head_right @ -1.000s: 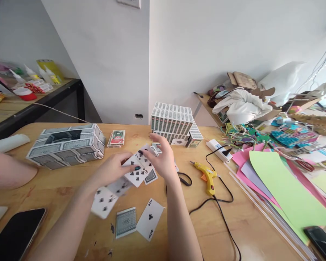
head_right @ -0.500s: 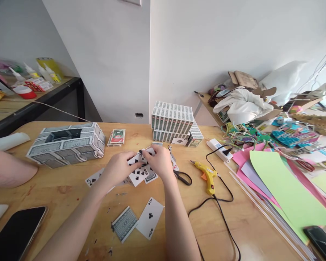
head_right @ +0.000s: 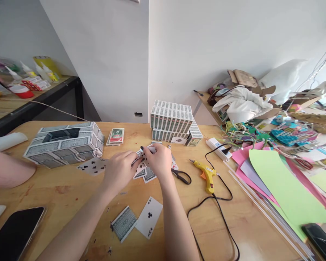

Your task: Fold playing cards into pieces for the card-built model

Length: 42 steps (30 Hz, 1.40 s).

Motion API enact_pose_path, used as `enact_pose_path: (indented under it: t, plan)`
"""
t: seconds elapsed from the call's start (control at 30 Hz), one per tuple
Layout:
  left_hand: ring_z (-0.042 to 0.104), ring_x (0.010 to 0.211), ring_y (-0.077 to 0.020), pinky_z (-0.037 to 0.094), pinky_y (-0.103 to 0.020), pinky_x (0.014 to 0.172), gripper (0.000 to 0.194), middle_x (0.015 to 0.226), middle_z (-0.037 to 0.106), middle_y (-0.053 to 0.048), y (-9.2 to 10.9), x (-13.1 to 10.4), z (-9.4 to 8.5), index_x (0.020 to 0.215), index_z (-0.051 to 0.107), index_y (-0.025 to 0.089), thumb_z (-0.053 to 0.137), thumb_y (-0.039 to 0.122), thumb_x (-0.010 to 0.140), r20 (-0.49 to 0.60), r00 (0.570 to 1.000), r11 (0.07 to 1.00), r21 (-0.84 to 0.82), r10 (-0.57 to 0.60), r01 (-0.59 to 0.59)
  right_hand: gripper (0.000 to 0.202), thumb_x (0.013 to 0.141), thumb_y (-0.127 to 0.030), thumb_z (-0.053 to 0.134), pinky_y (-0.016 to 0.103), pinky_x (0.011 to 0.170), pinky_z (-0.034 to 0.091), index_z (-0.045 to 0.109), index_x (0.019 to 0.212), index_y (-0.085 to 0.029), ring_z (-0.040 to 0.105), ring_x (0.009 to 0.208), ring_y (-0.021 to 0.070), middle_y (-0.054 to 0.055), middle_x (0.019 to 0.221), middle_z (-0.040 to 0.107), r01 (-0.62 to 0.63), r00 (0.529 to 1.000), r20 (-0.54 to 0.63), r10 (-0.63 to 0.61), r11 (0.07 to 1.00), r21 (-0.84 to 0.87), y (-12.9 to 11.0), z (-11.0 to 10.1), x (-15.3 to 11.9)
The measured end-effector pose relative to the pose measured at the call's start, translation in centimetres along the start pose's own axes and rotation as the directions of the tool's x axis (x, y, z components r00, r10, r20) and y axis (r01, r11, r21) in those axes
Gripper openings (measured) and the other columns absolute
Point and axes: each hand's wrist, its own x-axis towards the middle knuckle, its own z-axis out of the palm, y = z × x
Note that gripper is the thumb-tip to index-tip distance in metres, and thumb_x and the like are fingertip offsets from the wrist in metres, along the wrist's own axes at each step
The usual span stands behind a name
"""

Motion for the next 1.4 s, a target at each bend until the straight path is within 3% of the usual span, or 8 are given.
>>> enact_pose_path:
  t: [0.4,0.6,0.8,1.0,1.27,1.4]
  plan:
    - [0.043,0.052,-0.014,0.027,-0.029,0.055,0.029,0.054,0.047,0.0,1.0,-0.4,0.4,0.054,0.046,0.018,0.044,0.006,0.081,-0.237,0.947,0.973,0.133,0.216,-0.189,0.032,0.069,-0.044,0.06,0.022,0.046,0.034,0.053,0.051,-0.018,0.044,0.047,0.0122,-0.002,0.046,0.053,-0.064,0.992,-0.104,0.07,0.996,0.066,0.0,-0.3,0.1]
    - [0.039,0.05,-0.0126,0.027,-0.029,0.055,0.032,0.052,0.043,0.001,1.6,-0.4,0.0,0.053,0.045,0.017,0.04,0.0,0.08,-0.28,0.904,0.943,0.179,0.324,-0.282,0.033,0.067,-0.045,0.061,0.022,0.041,0.03,0.052,0.051,-0.017,0.038,0.045,0.0104,-0.003,0.045,0.044,-0.13,0.984,-0.098,0.147,0.979,0.157,0.6,-0.8,0.4]
    - [0.036,0.051,-0.0123,0.028,-0.029,0.055,0.033,0.052,0.042,0.002,2.3,-0.5,-1.3,0.052,0.045,0.017,0.042,-0.001,0.08,-0.235,0.841,0.87,0.216,0.487,-0.443,0.035,0.063,-0.042,0.064,0.02,0.04,0.027,0.046,0.048,-0.017,0.032,0.045,0.0079,-0.005,0.045,0.036,-0.186,0.974,-0.087,0.211,0.954,0.234,1.3,-1.5,0.9]
    - [0.034,0.051,-0.0124,0.028,-0.028,0.052,0.032,0.051,0.041,0.002,2.9,-0.8,-3.1,0.052,0.045,0.017,0.043,-0.001,0.079,-0.166,0.831,0.844,0.193,0.531,-0.501,0.044,0.061,-0.049,0.068,0.02,0.037,0.02,0.038,0.049,-0.019,0.025,0.043,0.0064,-0.006,0.046,0.03,-0.237,0.97,0.031,0.242,0.905,0.352,2.0,-1.6,1.0]
    - [0.031,0.05,-0.0123,0.025,-0.029,0.05,0.033,0.051,0.039,0.002,3.0,-1.4,-5.1,0.05,0.043,0.017,0.042,-0.003,0.076,-0.123,0.819,0.827,0.148,0.56,-0.543,0.037,0.063,-0.05,0.066,0.02,0.037,0.025,0.055,0.057,-0.015,0.031,0.042,0.007,-0.004,0.048,0.043,-0.228,0.972,0.041,0.231,0.884,0.408,1.8,-0.9,0.9]
    - [0.03,0.05,-0.0119,0.024,-0.03,0.05,0.033,0.051,0.039,0.002,2.6,-1.7,-6.5,0.05,0.043,0.017,0.041,-0.002,0.076,-0.109,0.837,0.843,0.106,0.537,-0.527,0.037,0.064,-0.05,0.065,0.02,0.038,0.027,0.058,0.059,-0.014,0.034,0.042,0.0076,-0.003,0.047,0.045,-0.221,0.973,0.016,0.231,0.903,0.369,1.5,-0.5,1.1]
